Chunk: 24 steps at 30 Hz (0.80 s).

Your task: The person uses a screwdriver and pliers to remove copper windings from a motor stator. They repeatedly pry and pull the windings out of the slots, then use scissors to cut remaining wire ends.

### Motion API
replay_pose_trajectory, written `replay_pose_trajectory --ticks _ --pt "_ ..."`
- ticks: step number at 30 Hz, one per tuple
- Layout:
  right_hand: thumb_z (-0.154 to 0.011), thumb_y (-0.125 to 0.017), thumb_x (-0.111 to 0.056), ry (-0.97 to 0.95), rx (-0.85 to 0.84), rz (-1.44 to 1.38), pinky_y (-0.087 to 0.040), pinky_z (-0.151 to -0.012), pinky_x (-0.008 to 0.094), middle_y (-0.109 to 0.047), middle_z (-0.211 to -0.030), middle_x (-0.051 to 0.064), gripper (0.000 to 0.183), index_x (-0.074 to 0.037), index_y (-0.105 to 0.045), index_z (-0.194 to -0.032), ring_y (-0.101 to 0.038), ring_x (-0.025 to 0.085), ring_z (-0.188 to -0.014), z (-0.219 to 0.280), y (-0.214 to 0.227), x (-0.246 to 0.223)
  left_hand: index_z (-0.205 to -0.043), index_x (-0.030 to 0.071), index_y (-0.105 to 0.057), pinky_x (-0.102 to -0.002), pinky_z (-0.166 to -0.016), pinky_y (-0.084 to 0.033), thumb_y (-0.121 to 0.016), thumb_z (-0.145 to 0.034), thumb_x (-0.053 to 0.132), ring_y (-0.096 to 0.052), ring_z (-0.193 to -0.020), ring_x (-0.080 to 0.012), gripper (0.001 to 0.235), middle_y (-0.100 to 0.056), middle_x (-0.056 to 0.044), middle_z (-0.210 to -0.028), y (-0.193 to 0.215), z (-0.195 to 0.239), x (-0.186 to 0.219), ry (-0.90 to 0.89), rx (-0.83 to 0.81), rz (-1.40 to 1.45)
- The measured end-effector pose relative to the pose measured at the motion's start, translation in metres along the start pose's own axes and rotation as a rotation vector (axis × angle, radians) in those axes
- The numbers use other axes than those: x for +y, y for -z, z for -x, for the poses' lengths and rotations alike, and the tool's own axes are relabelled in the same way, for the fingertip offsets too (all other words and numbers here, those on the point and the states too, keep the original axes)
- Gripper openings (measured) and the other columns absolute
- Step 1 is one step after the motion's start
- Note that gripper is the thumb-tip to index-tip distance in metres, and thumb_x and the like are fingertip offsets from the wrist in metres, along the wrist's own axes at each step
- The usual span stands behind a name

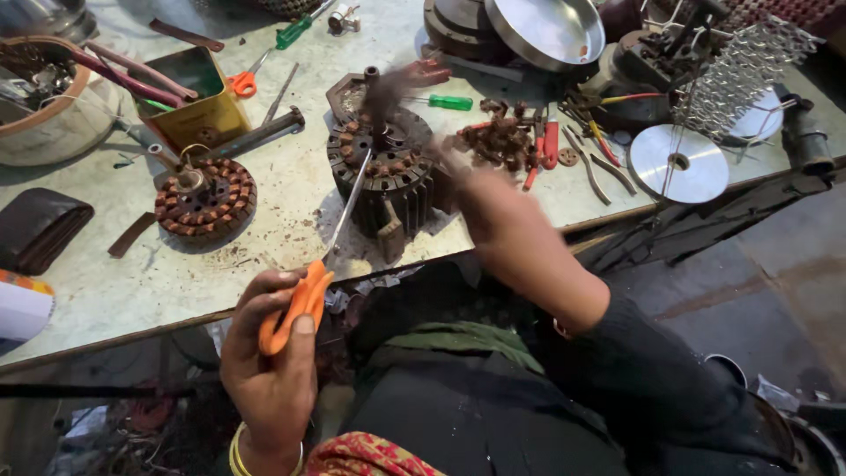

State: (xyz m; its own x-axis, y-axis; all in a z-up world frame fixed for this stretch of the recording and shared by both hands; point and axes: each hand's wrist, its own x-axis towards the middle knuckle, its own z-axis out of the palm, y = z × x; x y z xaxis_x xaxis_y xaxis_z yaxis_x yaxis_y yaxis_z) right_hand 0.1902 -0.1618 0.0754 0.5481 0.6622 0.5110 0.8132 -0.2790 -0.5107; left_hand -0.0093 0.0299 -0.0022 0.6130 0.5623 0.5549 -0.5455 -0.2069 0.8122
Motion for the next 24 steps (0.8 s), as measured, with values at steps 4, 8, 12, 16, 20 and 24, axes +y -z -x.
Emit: replay_pose_trajectory --ticks 4,8,12,16,20,24 --pt "-0.098 -0.066 -0.001 0.007 -0.074 0.096 -0.053 -0.075 0.041 -0.068 -0.1 0.016 0.072 -0.021 -0.038 -0.161 -0.067 0.032 -0.086 -0.001 0.014 0.0 -0.124 0.0 -0.059 -0.041 -0.12 -0.047 -0.057 -0.097 -0.014 -0.06 -0.133 -0.0257 0.03 -0.058 -0.016 -0.14 0.0 -0.008 0.004 -0.031 0.004 0.032" --pt "-0.104 -0.059 -0.003 -0.073 0.207 -0.057 -0.056 -0.08 0.039 -0.068 -0.103 0.015 0.064 -0.025 -0.036 -0.16 -0.067 0.03 -0.084 0.013 0.023 -0.001 -0.127 -0.001 -0.058 -0.04 -0.121 -0.047 -0.057 -0.098 -0.016 -0.06 -0.129 -0.0236 0.033 -0.058 -0.016 -0.136 0.003 -0.004 0.0 -0.029 0.026 0.011" --pt "-0.095 -0.06 0.002 -0.193 -0.02 0.006 -0.053 -0.077 0.04 -0.067 -0.094 0.017 0.075 -0.024 -0.036 -0.161 -0.065 0.032 -0.08 -0.002 -0.004 -0.008 -0.126 -0.001 -0.059 -0.038 -0.116 -0.049 -0.057 -0.098 -0.016 -0.061 -0.126 -0.0232 0.032 -0.059 -0.015 -0.134 0.007 -0.005 0.0 -0.048 0.01 -0.001" --pt "-0.094 -0.066 -0.001 -0.102 -0.131 0.15 -0.051 -0.076 0.042 -0.069 -0.1 0.017 0.075 -0.023 -0.039 -0.16 -0.066 0.034 -0.087 -0.005 0.008 -0.007 -0.122 -0.002 -0.061 -0.039 -0.117 -0.05 -0.058 -0.094 -0.017 -0.062 -0.124 -0.024 0.032 -0.06 -0.016 -0.137 0.003 -0.011 0.002 -0.074 0.026 -0.062" --pt "-0.098 -0.055 0.003 -0.001 0.267 -0.123 -0.054 -0.084 0.037 -0.067 -0.117 0.02 0.064 -0.023 -0.036 -0.153 -0.067 0.033 -0.092 0.013 0.018 -0.008 -0.126 -0.002 -0.061 -0.037 -0.117 -0.05 -0.057 -0.097 -0.017 -0.062 -0.125 -0.0227 0.033 -0.059 -0.015 -0.137 0.006 -0.004 0.001 -0.012 0.058 -0.009" --pt "-0.096 -0.057 0.003 -0.105 0.086 -0.112 -0.054 -0.087 0.036 -0.07 -0.111 0.018 0.065 -0.02 -0.044 -0.156 -0.068 0.033 -0.094 0.002 0.002 -0.011 -0.129 -0.003 -0.062 -0.036 -0.115 -0.05 -0.057 -0.098 -0.017 -0.062 -0.125 -0.0223 0.034 -0.06 -0.014 -0.134 0.007 -0.006 0.003 -0.033 0.026 -0.012"
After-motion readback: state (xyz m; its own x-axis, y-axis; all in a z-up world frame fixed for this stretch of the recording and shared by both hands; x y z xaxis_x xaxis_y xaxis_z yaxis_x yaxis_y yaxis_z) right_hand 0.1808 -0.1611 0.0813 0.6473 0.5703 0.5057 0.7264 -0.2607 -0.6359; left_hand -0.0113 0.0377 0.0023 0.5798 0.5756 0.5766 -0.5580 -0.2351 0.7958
